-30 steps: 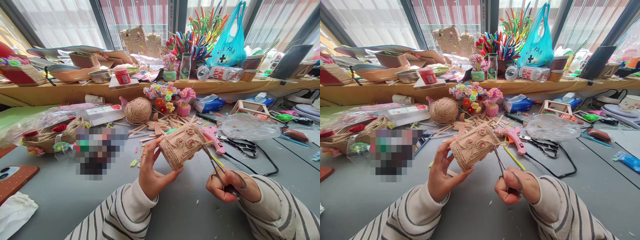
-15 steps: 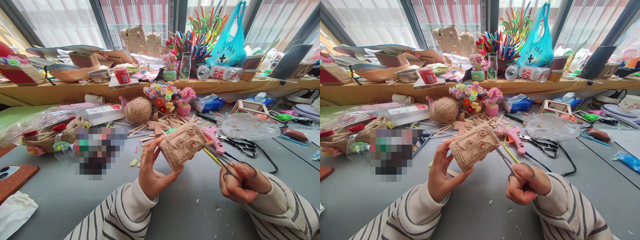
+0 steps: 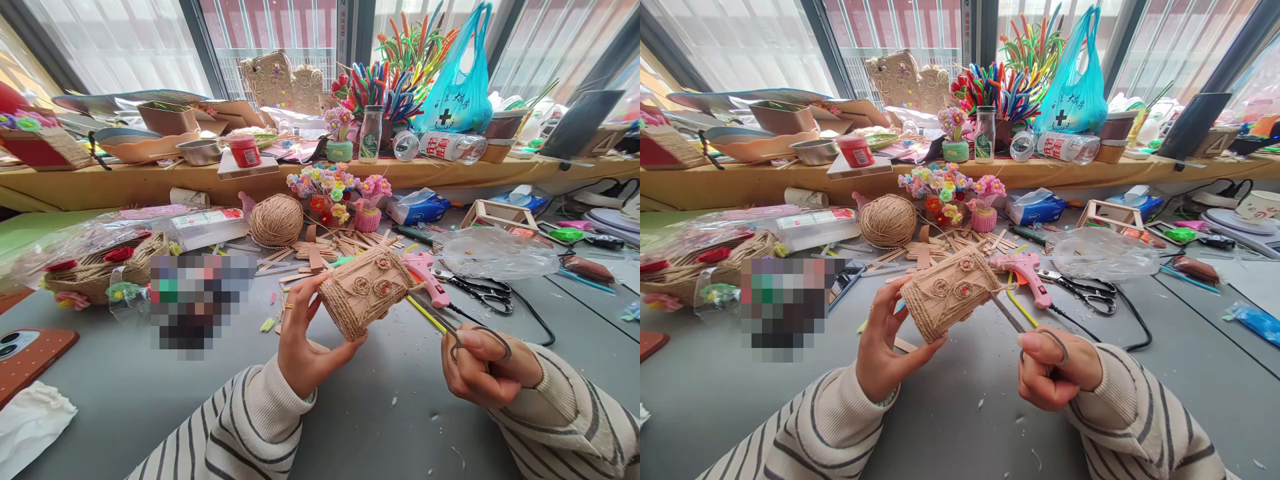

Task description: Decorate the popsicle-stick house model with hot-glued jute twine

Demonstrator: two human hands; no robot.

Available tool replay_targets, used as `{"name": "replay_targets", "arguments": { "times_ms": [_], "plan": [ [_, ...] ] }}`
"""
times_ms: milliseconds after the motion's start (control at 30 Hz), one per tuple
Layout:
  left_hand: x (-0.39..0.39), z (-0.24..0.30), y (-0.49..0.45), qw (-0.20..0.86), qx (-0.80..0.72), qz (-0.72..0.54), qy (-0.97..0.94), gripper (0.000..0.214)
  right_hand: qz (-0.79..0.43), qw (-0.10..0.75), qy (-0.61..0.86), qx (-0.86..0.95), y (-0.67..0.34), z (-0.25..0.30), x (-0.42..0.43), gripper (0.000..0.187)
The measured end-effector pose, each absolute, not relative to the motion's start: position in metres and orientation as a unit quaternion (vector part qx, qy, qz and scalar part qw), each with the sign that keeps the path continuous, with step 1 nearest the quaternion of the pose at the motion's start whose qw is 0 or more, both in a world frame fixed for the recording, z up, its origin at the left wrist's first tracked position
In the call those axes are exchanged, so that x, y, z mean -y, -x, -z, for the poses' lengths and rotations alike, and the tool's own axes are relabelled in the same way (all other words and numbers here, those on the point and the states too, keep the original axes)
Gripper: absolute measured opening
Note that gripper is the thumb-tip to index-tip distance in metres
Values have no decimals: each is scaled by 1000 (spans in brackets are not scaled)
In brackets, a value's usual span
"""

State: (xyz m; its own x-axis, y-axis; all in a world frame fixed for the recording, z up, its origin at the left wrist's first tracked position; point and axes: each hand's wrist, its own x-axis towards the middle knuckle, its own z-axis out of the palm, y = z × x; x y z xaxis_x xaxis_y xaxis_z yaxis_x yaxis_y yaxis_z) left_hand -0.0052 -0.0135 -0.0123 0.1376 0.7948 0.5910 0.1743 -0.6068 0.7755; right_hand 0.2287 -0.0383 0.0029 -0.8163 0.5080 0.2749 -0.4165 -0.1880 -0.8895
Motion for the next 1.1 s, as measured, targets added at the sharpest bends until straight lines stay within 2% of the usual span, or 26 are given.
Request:
{"name": "replay_targets", "arguments": {
  "times_ms": [667,833,1100],
  "plan": [
    [14,14,5,301,-352,-548,-697,76,-751,292,77,587,-229,-8,42,69],
    [13,14,5,302,-353,-548,-695,75,-747,255,92,607,-231,-11,43,69],
    [14,13,5,308,-353,-548,-693,76,-776,313,32,546,-228,-4,42,66]
  ]
}}
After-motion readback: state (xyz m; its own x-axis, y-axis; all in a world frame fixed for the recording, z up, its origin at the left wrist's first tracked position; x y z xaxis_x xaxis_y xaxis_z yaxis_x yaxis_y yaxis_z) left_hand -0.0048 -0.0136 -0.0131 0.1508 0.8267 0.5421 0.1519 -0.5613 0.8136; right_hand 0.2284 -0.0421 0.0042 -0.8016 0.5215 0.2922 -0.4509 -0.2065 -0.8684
